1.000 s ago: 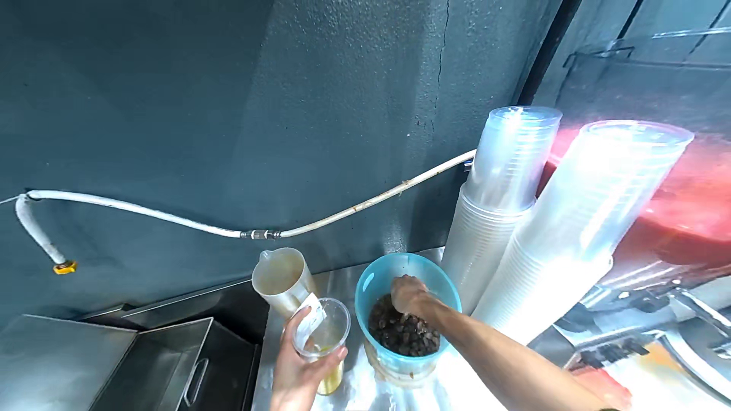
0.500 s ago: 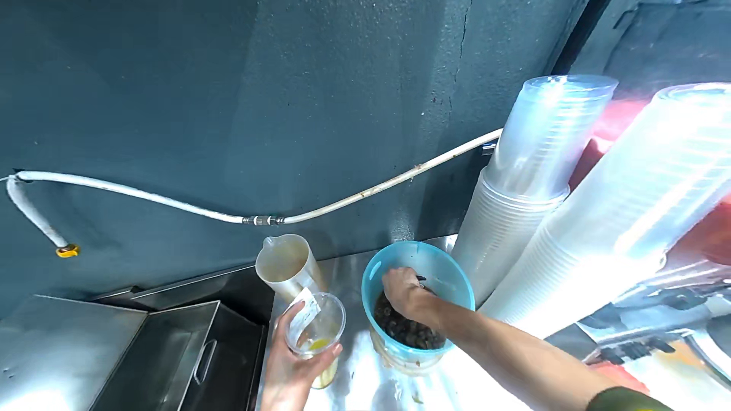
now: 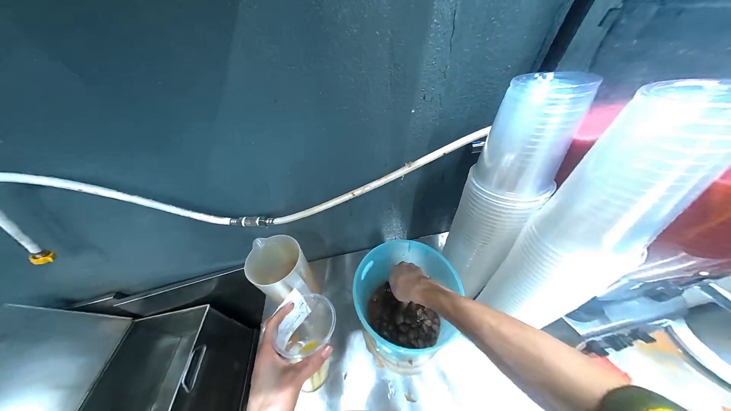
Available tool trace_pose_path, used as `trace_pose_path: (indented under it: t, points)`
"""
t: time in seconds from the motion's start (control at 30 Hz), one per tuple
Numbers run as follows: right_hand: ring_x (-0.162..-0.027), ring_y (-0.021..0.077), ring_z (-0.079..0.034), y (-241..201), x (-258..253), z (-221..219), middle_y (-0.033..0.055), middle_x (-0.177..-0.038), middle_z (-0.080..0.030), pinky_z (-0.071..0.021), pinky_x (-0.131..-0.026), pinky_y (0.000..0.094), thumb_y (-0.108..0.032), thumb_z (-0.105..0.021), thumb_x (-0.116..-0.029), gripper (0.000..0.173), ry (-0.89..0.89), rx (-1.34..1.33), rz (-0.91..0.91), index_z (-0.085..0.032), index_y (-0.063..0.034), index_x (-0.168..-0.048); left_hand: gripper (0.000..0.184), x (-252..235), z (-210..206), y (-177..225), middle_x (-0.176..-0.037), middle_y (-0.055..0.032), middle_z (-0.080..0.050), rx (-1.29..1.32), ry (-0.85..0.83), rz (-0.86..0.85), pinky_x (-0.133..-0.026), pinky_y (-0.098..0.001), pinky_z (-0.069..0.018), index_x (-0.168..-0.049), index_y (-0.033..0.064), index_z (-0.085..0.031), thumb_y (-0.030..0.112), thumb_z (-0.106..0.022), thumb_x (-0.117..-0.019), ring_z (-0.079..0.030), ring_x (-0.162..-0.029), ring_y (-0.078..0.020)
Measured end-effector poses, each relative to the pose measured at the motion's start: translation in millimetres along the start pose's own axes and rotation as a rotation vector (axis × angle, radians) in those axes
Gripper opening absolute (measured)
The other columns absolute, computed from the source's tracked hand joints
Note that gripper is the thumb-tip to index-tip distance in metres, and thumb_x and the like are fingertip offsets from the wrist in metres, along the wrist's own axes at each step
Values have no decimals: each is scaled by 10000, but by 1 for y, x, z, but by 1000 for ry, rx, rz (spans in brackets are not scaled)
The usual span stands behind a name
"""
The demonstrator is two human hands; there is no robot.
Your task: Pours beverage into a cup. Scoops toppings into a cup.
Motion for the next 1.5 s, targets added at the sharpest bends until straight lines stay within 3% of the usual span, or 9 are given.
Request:
trace_pose_path:
  t: [0.27,0.43,0.57,0.63,0.73,1.07,1.13,1.27,1.5]
  points:
    - [-1253,449,-583,4,-14,-3,293,-1358,-577,-517,-946,611,-64,-596,-969,353,48,22,-89,-585,95,-1284,1051,-2,9,-15,-1496,-169,-467,22,-6,-11,-1036,-377,-546,-1480,44,-456,215,-970,-580,-547,-1314,-232]
    - [-1257,434,-587,7,-13,0,285,-1359,-581,-510,-960,614,-102,-580,-981,358,34,-51,-89,-581,85,-1286,1057,-1,12,-19,-1483,-165,-483,16,16,-13,-1040,-366,-534,-1475,38,-460,219,-970,-566,-545,-1310,-220]
    - [-1073,385,-673,1,-14,-6,267,-1231,-635,-546,-886,576,-148,-552,-1000,320,-68,-181,-6,-598,66,-1233,1058,-2,13,-24,-1489,-186,-466,26,5,-30,-1040,-370,-535,-1477,16,-447,185,-962,-569,-538,-1315,-235]
    - [-1102,421,-655,-5,-17,-17,292,-1243,-627,-531,-890,618,-118,-586,-979,308,-94,-127,39,-611,92,-1203,1061,-3,11,-20,-1476,-231,-457,43,-6,-67,-1050,-354,-525,-1464,-47,-419,169,-962,-579,-530,-1321,-234]
    - [-1224,456,-600,-6,-22,-28,307,-1309,-602,-506,-951,642,-68,-629,-951,290,-68,-57,51,-635,115,-1175,1010,1,3,10,-1493,-298,-401,28,-54,-8,-1083,-346,-474,-1478,-124,-337,33,-889,-648,-495,-1334,-259]
    - [-1292,471,-552,6,-42,-37,326,-1373,-557,-469,-1003,657,-59,-562,-994,314,-120,-50,54,-595,136,-1237,1019,1,9,4,-1488,-271,-414,24,-41,16,-1056,-349,-499,-1481,-100,-350,27,-894,-629,-515,-1310,-248]
    - [-1192,436,-615,10,-49,-43,315,-1305,-597,-498,-968,617,-60,-543,-1007,301,-164,-102,42,-595,137,-1228,1034,-3,10,-11,-1481,-265,-429,34,-38,-53,-1068,-346,-504,-1465,-97,-375,95,-929,-613,-519,-1322,-234]
    - [-825,214,-688,35,-70,-50,125,-1015,-712,-562,-769,411,-150,-560,-1009,231,-266,-300,-71,-651,2,-1158,1037,-6,5,-14,-1460,-250,-455,43,-46,-87,-1054,-341,-513,-1461,-81,-392,101,-941,-601,-533,-1305,-220]
    - [-782,155,-708,50,-52,-40,58,-998,-752,-572,-730,345,-158,-610,-1003,214,-329,-527,-24,-693,-60,-1174,1032,-3,-8,-1,-1500,-203,-459,46,-86,-37,-1046,-389,-534,-1487,-7,-415,128,-953,-617,-540,-1323,-245]
Point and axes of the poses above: each hand's wrist, its own x-axis away from the middle knuckle, its own z-axis out of the back of the hand, y = z × x, the point moved 4 cm from there along -x, towards the middle knuckle
